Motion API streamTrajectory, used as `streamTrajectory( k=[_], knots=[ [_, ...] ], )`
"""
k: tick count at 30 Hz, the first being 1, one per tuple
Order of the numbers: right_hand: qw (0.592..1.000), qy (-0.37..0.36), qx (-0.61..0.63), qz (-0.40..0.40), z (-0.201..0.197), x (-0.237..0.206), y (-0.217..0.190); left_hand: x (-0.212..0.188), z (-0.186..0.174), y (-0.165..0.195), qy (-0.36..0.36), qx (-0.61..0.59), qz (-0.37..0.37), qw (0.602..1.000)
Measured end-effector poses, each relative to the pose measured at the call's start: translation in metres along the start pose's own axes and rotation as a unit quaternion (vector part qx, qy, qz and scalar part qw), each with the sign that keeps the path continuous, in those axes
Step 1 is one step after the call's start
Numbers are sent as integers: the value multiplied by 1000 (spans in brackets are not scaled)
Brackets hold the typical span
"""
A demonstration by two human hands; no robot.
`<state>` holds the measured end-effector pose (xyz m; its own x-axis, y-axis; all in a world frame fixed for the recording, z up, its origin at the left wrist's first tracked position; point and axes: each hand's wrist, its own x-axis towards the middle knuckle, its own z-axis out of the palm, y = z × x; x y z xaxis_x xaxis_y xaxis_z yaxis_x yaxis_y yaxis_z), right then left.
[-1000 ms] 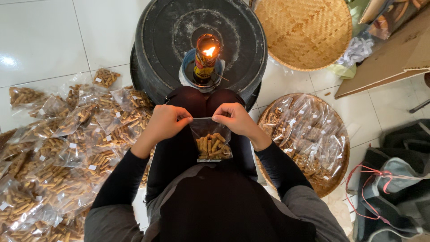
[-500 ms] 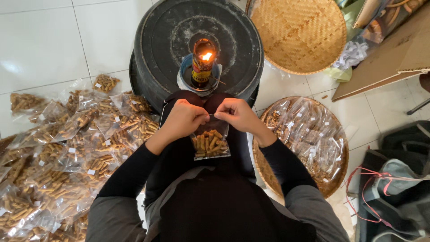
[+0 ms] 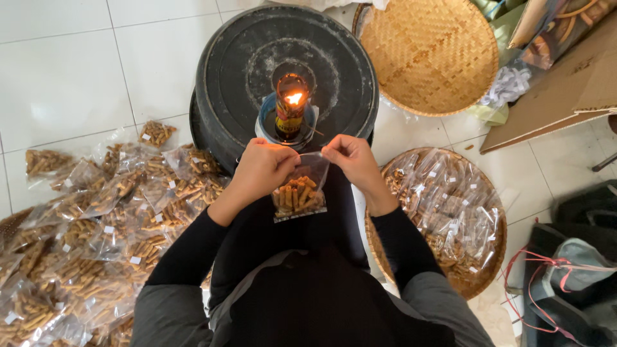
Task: The person sits on the floor and fills small plastic bags with snack sticks, then heat-seals each bag's opening over a candle flame and places the sealed bag on a tray with other finished bags. They repeat this fill-and-seal cycle continuously across the episode.
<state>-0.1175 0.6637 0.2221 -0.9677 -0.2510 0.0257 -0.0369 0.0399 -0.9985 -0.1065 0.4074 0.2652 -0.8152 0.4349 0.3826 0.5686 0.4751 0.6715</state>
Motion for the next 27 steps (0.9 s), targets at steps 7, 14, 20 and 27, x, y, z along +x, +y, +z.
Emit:
streamTrajectory(
  k=[7, 14, 20, 27],
  knots=[
    [948, 2, 318, 24, 32, 25, 13, 22, -7, -6, 66, -30, -90, 993],
    [961, 64, 260, 63, 37, 48, 21, 30, -15, -19, 65, -68, -136, 986],
    [960, 55, 258, 92, 35, 65, 33, 30, -17, -34, 17, -224, -282, 933],
    [967, 104, 216, 82, 44, 80, 36, 33, -14, -59, 47, -153, -236, 959]
  ],
)
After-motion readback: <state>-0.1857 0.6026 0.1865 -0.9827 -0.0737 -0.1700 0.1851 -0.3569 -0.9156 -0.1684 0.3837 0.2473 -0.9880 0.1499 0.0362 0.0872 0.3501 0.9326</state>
